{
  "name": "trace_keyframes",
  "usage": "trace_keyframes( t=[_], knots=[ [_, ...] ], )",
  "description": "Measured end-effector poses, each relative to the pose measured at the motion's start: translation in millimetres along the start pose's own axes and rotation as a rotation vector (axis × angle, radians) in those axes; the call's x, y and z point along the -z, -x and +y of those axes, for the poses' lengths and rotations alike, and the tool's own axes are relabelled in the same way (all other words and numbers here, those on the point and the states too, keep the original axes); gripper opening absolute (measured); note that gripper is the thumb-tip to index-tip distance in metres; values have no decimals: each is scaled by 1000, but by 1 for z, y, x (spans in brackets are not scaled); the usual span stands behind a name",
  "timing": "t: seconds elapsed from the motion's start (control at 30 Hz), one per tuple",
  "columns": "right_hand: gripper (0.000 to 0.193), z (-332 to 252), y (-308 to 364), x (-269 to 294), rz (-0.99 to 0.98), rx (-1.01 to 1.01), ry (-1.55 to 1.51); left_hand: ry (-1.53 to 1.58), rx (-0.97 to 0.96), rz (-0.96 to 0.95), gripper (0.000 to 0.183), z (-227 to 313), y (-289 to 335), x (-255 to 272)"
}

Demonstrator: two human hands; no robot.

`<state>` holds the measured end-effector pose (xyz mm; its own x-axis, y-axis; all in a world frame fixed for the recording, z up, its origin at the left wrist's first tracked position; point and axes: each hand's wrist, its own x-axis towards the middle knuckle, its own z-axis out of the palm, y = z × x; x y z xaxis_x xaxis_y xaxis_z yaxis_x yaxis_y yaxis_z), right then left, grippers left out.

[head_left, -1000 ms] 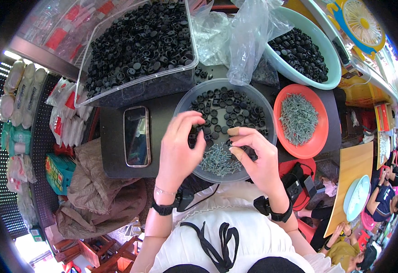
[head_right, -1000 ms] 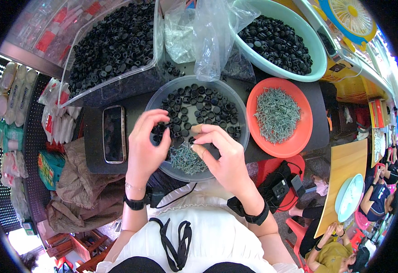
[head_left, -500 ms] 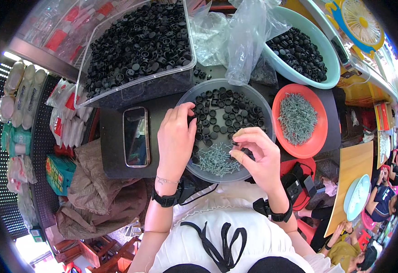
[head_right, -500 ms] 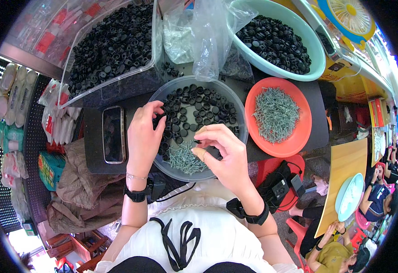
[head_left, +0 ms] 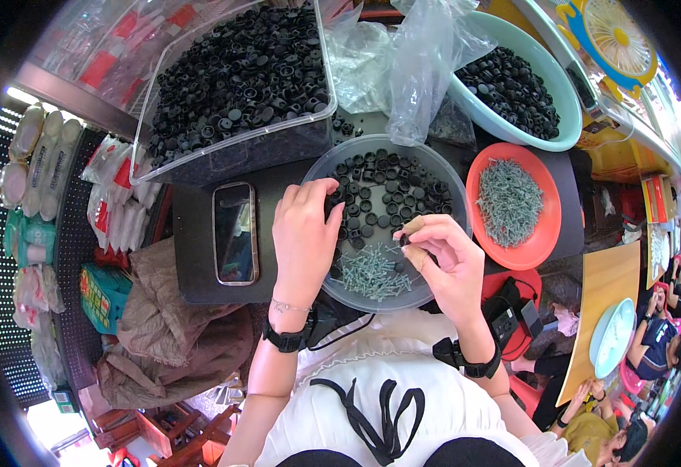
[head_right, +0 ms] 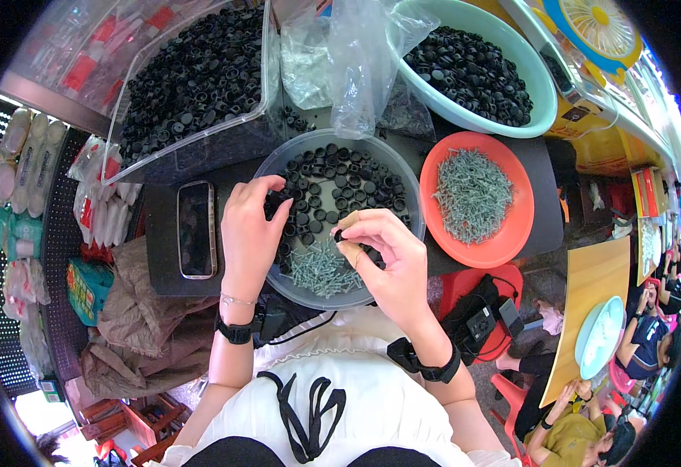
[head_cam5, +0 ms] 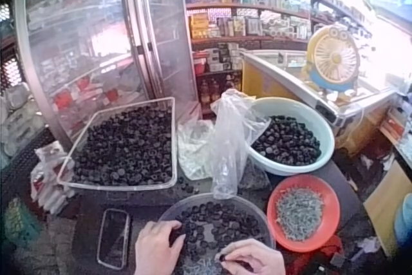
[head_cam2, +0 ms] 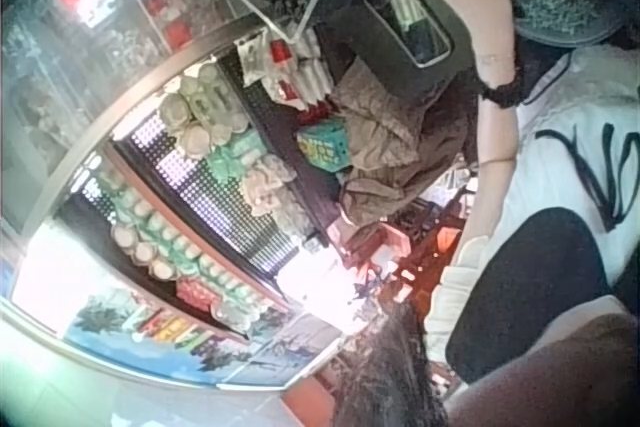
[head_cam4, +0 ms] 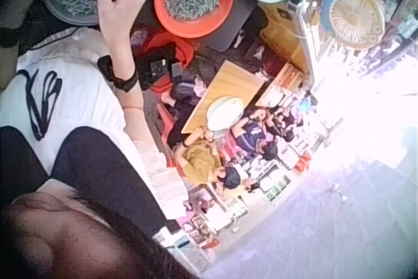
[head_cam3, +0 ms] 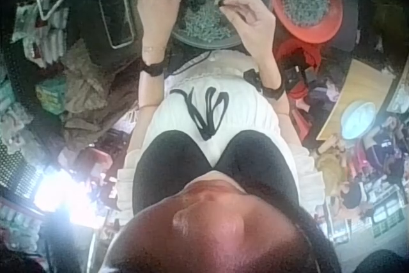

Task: Sorting small black plastic components and inserting silver metal pins into them.

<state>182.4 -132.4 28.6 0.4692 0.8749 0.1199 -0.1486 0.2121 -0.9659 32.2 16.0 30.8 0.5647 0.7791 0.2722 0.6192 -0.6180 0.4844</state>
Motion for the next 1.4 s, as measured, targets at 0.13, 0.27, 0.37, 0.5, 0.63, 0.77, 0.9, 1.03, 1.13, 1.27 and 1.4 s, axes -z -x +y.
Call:
trace_keyframes(
  t=[0.13, 0.27, 0.37, 0.5, 0.63, 0.77, 0.9, 1.03, 1.13, 1.27, 1.4],
  knots=[
    [19, -5, 0, -1, 30, 36, -1, 297, -35, 25, 32, 18, 3, 7],
    [23, -6, -2, -1, 18, 173, 172, 516, -40, -30, 40, 39, 18, 17],
    [25, -9, -4, -2, 21, 213, 307, 533, -65, -38, 42, 46, 25, 19],
    [26, -16, -5, -3, -7, 239, 388, 546, -81, -30, 42, 51, 28, 24],
    [26, -13, -3, -4, -6, 224, 348, 558, -92, -43, 41, 53, 29, 26],
    [25, -12, -2, -3, -30, 171, 263, 553, -133, -42, 39, 50, 31, 27],
    [19, -13, 0, 2, -71, -51, -113, 570, -191, -4, 37, 49, 30, 29],
    [15, -13, -1, 7, -141, -170, -246, 589, -287, 48, 36, 47, 29, 26],
    [15, -12, -1, 8, -204, -302, -333, 590, -262, -15, 39, 45, 33, 27],
    [14, -12, 0, 9, -228, -372, -443, 603, -308, -4, 39, 48, 29, 30],
    [13, -9, 0, 13, -274, -447, -594, 703, -239, -51, 39, 43, 37, 24]
  ],
)
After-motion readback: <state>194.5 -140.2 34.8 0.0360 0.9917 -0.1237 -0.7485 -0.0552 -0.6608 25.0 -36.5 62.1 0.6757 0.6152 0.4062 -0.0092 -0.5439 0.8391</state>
